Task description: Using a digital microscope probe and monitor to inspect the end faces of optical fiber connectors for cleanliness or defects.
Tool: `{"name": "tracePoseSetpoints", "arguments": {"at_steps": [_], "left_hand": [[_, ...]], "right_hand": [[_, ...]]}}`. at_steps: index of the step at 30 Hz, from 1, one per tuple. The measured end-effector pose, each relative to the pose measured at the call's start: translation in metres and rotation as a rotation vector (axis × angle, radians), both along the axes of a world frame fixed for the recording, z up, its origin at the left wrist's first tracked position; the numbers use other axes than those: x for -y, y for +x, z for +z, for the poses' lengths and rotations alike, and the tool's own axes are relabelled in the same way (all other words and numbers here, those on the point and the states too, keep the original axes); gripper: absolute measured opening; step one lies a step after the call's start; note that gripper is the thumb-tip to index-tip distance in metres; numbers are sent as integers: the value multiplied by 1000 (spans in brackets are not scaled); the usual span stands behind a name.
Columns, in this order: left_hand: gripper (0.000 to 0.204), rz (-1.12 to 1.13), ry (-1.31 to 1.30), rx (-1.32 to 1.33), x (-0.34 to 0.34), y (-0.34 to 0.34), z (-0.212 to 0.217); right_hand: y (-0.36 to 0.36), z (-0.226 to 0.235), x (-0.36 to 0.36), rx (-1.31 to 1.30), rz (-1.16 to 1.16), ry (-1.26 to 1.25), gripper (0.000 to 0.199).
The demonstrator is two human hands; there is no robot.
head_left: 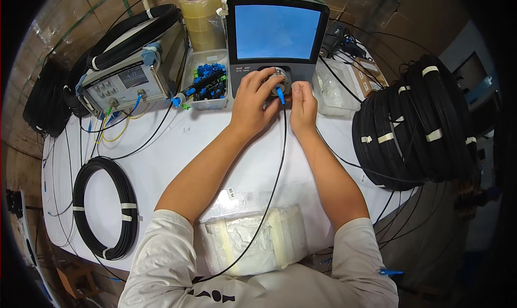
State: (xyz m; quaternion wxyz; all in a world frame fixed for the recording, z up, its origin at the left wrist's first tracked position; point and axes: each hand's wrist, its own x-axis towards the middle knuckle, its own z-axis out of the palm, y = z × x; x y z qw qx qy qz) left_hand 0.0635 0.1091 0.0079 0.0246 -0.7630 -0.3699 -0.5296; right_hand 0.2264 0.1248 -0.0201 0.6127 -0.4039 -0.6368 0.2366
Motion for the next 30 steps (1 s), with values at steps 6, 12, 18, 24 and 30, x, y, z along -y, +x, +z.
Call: {"name": "tracePoseSetpoints", "arguments": {"at_steps": [6,12,18,24,30], "left_hand": [[60,0,7,-1,0,0,1],[60,2,11,3,-1,0,0],[60,-3,-14,2,-1,-1,0],[58,1,23,11,1,0,2],[58,-8,8,14,1,-1,2]], "right_hand": [[-2,1,0,-67,44,28,25],[0,4,3,18,-1,-6,27],[-1,-1,-2,-5,5,14,30],[0,0,0,19,-7,-30,31],[-3,0,-1,21,-43,40,27]]}}
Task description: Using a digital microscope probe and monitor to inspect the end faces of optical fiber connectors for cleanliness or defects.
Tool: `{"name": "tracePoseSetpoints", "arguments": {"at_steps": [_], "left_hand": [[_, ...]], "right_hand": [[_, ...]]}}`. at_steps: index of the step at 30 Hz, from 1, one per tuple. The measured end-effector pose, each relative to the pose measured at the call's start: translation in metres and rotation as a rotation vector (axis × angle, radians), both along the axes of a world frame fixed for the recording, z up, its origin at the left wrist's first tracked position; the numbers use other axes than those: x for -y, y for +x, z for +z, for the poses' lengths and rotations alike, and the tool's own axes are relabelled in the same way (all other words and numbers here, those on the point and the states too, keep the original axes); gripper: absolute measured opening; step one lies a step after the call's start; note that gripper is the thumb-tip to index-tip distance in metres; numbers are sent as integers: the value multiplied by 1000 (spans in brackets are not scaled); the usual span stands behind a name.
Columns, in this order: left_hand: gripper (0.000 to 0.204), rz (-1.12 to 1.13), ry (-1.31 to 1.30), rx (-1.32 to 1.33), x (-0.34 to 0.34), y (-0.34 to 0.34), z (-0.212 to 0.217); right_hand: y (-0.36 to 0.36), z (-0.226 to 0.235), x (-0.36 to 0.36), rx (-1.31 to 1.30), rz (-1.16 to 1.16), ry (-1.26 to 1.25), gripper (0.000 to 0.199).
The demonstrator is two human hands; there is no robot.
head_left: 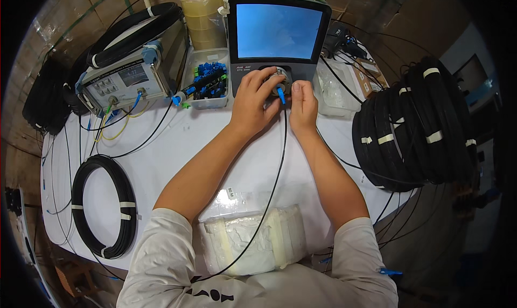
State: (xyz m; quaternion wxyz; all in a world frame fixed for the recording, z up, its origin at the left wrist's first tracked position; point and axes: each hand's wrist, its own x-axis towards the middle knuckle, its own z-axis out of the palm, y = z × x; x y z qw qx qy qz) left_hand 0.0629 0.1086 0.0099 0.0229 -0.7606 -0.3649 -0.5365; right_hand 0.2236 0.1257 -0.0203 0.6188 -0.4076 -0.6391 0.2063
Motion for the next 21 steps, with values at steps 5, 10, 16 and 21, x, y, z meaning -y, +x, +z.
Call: {"name": "tracePoseSetpoints", "arguments": {"at_steps": [5,10,16,21], "left_hand": [[60,-6,-6,-6,0,0,-1],[59,1,10,-9,0,0,-3],[58,22,31,-13,0,2,-3],[58,13,30,-17,0,1,-2]], "right_hand": [[-2,4,4,13,-12,39,22],[-2,3,5,-65,20,31,22],[4,-3,-1,6,27,-59,26],[2,-1,2,13,-16,23,24]]}}
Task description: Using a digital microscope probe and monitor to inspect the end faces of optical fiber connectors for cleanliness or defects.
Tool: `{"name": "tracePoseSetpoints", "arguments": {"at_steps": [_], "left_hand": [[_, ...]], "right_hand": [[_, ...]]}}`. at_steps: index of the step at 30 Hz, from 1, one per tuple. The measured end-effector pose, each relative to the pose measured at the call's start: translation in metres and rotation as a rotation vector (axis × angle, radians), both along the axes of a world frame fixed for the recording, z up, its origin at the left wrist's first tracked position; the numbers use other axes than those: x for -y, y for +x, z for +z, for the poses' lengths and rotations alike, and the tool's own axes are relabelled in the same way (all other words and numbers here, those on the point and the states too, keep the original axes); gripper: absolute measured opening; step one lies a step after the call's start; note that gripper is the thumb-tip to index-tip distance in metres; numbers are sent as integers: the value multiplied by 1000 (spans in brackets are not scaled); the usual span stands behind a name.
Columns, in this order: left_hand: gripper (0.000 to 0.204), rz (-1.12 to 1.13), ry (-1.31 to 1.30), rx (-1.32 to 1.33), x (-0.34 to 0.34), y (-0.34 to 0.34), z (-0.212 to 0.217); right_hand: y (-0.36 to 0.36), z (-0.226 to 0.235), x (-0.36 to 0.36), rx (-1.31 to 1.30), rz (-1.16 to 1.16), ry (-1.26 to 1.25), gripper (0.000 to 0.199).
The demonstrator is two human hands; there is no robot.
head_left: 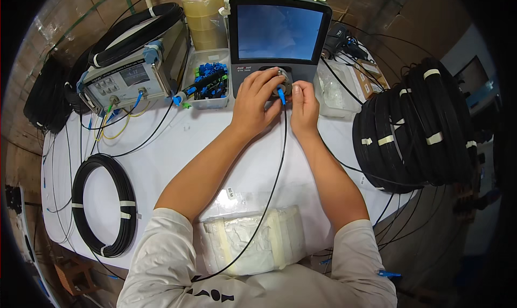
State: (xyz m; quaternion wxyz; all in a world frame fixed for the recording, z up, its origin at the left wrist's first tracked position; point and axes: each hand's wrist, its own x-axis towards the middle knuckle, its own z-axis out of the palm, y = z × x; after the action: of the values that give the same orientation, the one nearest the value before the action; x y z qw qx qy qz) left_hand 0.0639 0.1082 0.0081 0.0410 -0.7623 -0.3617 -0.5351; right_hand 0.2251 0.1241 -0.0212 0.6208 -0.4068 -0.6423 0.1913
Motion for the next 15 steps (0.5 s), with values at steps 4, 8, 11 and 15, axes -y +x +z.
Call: {"name": "tracePoseSetpoints", "arguments": {"at_steps": [4,8,11,15], "left_hand": [[58,-8,-3,10,0,0,0],[59,-10,-4,-1,0,-1,-1],[60,-23,-11,7,-1,0,-1],[60,-25,-11,8,0,-1,-1]], "right_hand": [[-1,1,1,-23,11,18,24],[0,0,0,-57,14,-54,26],[3,1,0,-18,-6,-68,26],[4,5,3,61,-13,-7,25]]}}
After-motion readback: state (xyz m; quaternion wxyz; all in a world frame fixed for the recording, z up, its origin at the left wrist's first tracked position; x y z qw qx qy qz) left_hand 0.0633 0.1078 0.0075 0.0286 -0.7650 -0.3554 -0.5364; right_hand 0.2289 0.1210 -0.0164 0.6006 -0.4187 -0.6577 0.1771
